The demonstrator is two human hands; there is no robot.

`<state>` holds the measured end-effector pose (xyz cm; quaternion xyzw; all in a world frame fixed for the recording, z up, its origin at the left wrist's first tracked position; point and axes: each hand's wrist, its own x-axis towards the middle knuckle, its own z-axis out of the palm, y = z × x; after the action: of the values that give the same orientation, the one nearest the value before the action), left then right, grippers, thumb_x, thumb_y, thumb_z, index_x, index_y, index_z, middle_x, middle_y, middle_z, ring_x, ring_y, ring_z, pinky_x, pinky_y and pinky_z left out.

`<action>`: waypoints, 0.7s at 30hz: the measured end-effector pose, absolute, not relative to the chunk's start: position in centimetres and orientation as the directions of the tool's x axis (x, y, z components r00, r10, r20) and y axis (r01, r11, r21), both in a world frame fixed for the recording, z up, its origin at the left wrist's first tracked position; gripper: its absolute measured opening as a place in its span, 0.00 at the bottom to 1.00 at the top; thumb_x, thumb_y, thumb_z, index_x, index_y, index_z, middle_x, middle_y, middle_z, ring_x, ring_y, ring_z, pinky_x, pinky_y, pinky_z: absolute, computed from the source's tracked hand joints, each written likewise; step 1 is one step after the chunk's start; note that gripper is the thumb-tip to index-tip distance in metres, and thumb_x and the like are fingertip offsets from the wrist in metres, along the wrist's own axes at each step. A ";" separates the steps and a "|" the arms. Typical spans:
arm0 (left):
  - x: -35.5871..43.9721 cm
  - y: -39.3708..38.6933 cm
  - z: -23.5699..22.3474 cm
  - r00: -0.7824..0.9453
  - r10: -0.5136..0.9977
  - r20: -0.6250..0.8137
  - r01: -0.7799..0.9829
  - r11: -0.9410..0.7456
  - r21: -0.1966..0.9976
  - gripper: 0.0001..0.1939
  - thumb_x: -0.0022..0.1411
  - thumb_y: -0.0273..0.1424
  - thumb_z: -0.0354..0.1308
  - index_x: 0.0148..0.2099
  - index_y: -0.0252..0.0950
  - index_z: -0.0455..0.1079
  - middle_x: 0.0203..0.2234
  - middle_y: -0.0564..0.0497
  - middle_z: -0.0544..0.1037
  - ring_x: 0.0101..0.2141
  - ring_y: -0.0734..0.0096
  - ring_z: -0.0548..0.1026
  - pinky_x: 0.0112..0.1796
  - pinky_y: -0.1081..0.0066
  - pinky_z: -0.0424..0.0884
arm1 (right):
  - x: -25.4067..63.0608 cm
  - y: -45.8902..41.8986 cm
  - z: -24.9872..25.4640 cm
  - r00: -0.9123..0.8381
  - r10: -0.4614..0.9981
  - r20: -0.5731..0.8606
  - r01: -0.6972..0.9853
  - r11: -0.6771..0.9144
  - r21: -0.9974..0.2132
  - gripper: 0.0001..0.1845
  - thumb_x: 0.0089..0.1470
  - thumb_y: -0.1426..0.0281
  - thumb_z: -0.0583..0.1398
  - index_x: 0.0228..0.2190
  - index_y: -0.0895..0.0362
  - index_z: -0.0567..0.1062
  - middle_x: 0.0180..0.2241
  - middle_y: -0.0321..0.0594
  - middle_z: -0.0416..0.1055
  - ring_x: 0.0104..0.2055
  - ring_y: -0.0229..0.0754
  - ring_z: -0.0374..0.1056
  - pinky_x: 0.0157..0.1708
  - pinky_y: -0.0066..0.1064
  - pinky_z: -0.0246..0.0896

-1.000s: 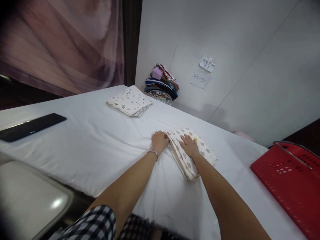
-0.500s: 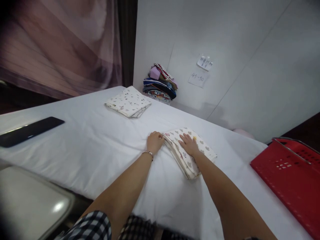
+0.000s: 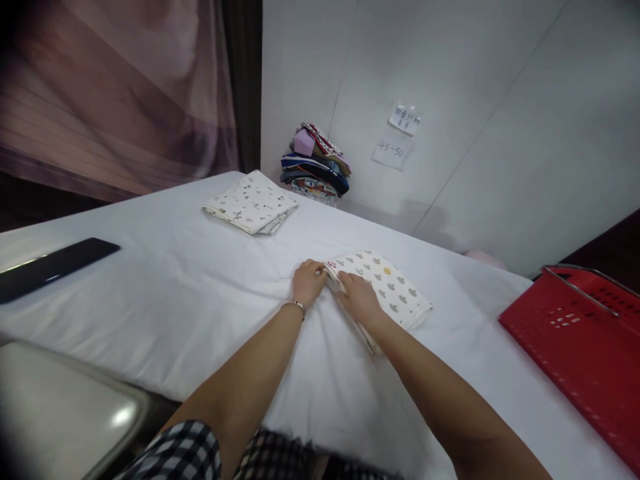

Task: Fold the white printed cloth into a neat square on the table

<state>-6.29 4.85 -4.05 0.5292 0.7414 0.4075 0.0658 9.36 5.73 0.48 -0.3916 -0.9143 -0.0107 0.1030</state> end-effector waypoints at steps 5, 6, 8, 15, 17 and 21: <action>-6.3 5.0 -3.9 -0.437 0.858 0.269 0.691 0.130 0.711 0.05 0.54 0.29 0.52 0.34 0.38 0.69 0.32 0.51 0.75 0.36 0.69 0.70 0.38 0.71 0.61 | 9.7 7.5 1.8 -0.628 0.773 0.092 0.769 0.634 -0.077 0.23 0.54 0.74 0.49 0.52 0.56 0.66 0.50 0.43 0.68 0.50 0.45 0.64 0.47 0.32 0.57; -6.4 5.0 -3.9 -0.444 0.862 0.245 0.675 0.142 0.724 0.05 0.55 0.29 0.52 0.34 0.39 0.69 0.31 0.52 0.75 0.35 0.69 0.70 0.37 0.71 0.61 | 9.7 7.7 2.0 -0.626 0.776 0.077 0.774 0.630 -0.068 0.23 0.54 0.74 0.49 0.52 0.56 0.66 0.49 0.43 0.69 0.50 0.45 0.64 0.47 0.32 0.57; -6.4 5.0 -3.7 -0.456 0.866 0.203 0.648 0.167 0.743 0.06 0.56 0.30 0.51 0.33 0.39 0.68 0.30 0.53 0.76 0.33 0.70 0.71 0.36 0.71 0.61 | 9.7 7.7 2.4 -0.636 0.769 0.058 0.768 0.639 -0.042 0.24 0.55 0.72 0.49 0.53 0.54 0.64 0.49 0.42 0.69 0.49 0.45 0.65 0.45 0.32 0.57; -6.4 5.2 -3.5 -0.472 0.866 0.164 0.632 0.203 0.748 0.06 0.56 0.31 0.50 0.31 0.39 0.67 0.27 0.53 0.76 0.31 0.70 0.71 0.34 0.72 0.61 | 9.1 6.2 1.7 -0.678 0.734 0.039 0.735 0.674 0.072 0.28 0.55 0.65 0.52 0.57 0.53 0.55 0.46 0.45 0.69 0.44 0.46 0.66 0.37 0.30 0.58; -6.4 5.2 -3.5 -0.473 0.866 0.163 0.634 0.205 0.746 0.06 0.56 0.31 0.50 0.30 0.39 0.67 0.27 0.52 0.76 0.31 0.70 0.71 0.34 0.72 0.60 | 8.9 6.3 1.6 -0.667 0.745 0.019 0.742 0.662 0.107 0.27 0.55 0.70 0.50 0.56 0.54 0.56 0.44 0.46 0.70 0.42 0.45 0.67 0.36 0.30 0.57; -6.4 5.2 -3.6 -0.468 0.868 0.168 0.632 0.196 0.750 0.05 0.55 0.32 0.51 0.31 0.39 0.67 0.28 0.53 0.75 0.31 0.70 0.71 0.35 0.72 0.61 | 8.8 7.7 2.1 -0.667 0.745 -0.001 0.744 0.666 0.056 0.28 0.53 0.76 0.49 0.56 0.54 0.59 0.45 0.45 0.71 0.43 0.44 0.68 0.39 0.31 0.58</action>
<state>-6.37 5.24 -3.57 0.4939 0.7589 0.3976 0.1482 8.83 7.69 2.13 -0.4078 -0.9126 -0.0251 -0.0120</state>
